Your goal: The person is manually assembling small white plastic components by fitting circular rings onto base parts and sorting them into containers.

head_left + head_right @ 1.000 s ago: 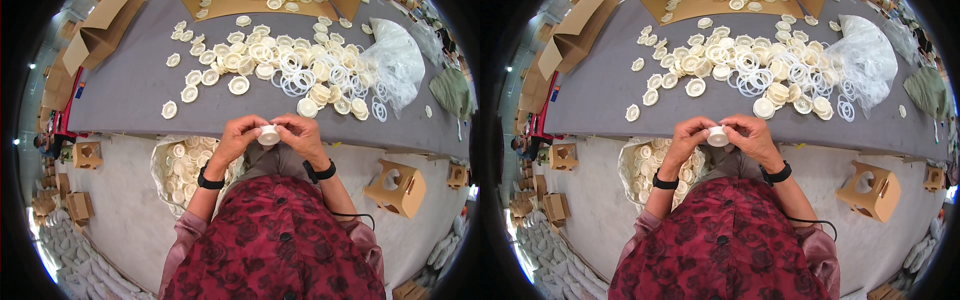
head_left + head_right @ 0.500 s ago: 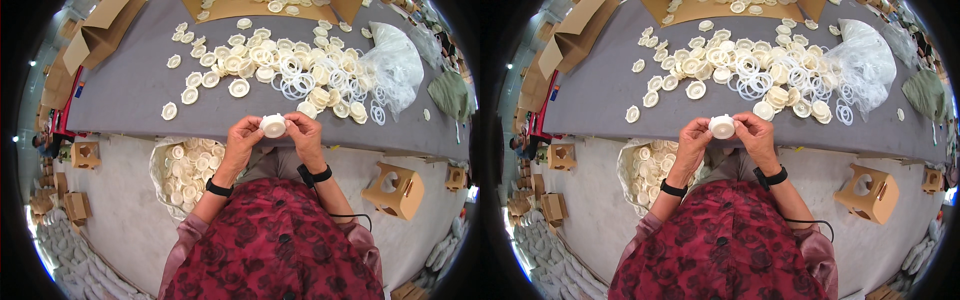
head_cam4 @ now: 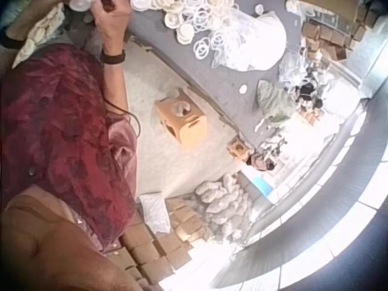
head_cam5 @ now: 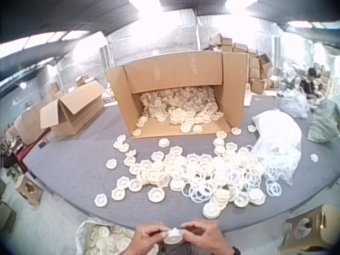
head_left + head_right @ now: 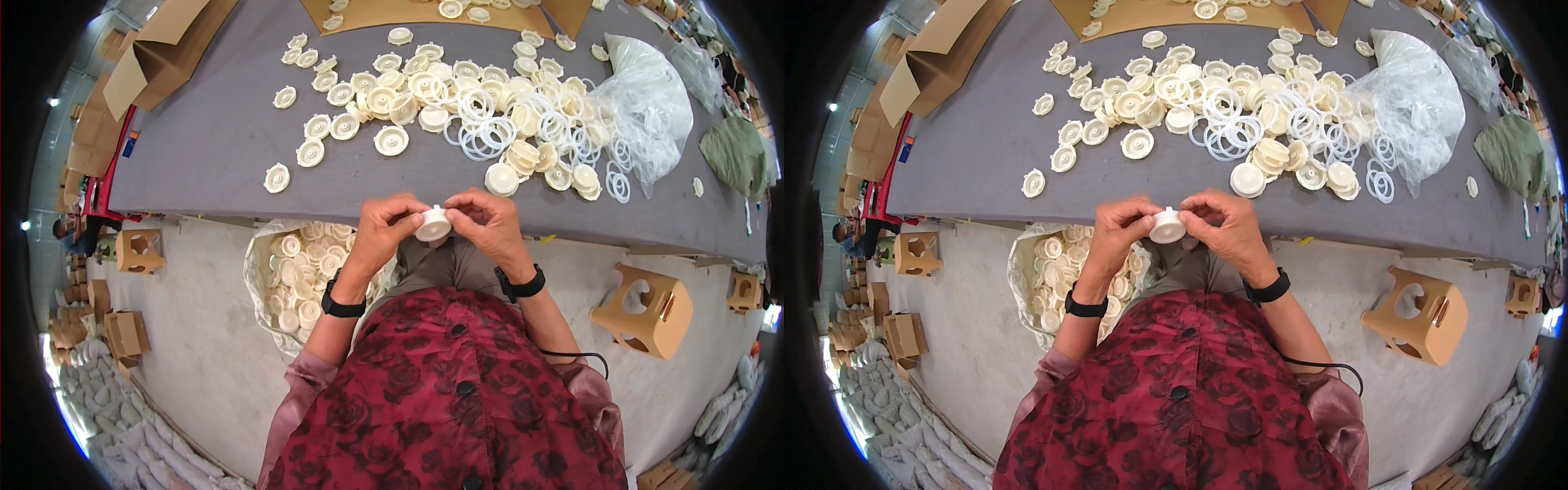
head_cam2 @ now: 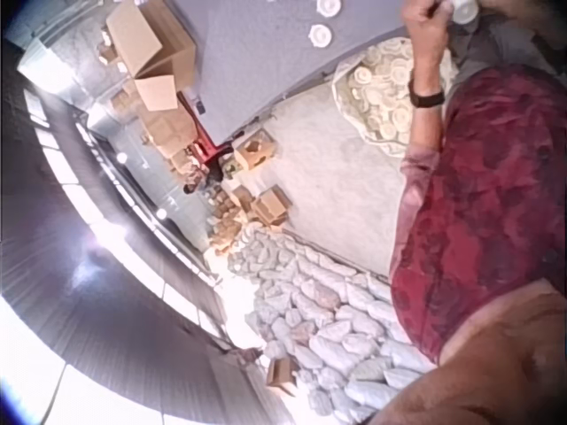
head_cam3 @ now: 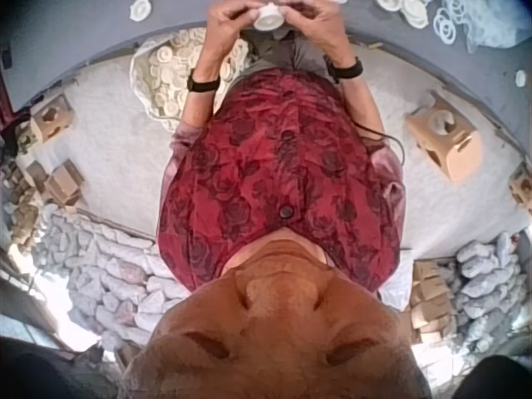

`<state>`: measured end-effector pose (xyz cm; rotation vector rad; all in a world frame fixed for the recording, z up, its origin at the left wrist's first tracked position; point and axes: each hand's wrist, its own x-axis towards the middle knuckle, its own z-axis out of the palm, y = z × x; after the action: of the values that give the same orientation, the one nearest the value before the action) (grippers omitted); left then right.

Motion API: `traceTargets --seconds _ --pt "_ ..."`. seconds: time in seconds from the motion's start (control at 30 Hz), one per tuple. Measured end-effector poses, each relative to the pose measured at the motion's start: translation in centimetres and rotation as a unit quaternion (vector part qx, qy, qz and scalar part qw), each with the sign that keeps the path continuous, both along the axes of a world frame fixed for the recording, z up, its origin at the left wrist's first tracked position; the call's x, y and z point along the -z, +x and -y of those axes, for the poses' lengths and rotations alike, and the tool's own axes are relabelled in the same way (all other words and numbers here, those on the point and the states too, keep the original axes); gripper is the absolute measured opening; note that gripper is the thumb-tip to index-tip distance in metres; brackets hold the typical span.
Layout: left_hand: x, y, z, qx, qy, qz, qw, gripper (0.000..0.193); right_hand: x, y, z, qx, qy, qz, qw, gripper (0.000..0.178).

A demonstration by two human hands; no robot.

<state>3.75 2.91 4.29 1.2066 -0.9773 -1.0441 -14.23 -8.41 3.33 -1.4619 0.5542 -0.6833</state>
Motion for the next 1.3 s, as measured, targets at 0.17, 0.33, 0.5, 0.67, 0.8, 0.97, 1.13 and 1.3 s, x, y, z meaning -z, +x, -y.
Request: traceTargets --seconds 0.17,0.33,0.5,0.67,0.8,0.97,1.13,1.3 --pt "-0.3 1.0 -1.5 0.04 0.077 0.173 0.981 0.011 0.5 1.3 -1.1 -0.046 -0.132 -0.042 0.989 0.021" --pt "-3.6 5.7 -7.9 0.22 0.236 0.51 0.797 0.016 0.3 2.5 1.2 0.024 -0.36 -0.117 0.925 0.03" --pt "-4.5 7.5 -11.3 0.105 0.262 0.602 0.747 0.037 0.3 3.5 6.3 0.098 -0.527 -0.303 0.788 0.019" --pt "-1.5 6.0 -2.4 -0.113 0.105 0.452 0.879 0.033 1.8 4.3 7.9 0.074 -0.545 -0.378 0.744 0.013" --pt "0.2 5.1 4.5 -0.223 0.004 0.532 0.817 0.029 1.2 3.5 8.0 0.127 -0.489 -0.314 0.804 0.012" --pt "2.8 6.5 7.8 -0.145 -0.024 0.639 0.755 0.019 0.2 1.7 8.8 0.184 -0.183 -0.124 0.958 0.012" --pt "2.6 6.4 7.4 -0.232 -0.03 0.501 0.833 0.011 0.5 0.6 8.5 0.147 0.094 0.03 0.984 0.011" --pt "1.7 4.4 5.6 -0.175 0.053 0.059 0.981 0.01 0.2 0.4 7.4 0.096 0.133 0.054 0.985 0.009"
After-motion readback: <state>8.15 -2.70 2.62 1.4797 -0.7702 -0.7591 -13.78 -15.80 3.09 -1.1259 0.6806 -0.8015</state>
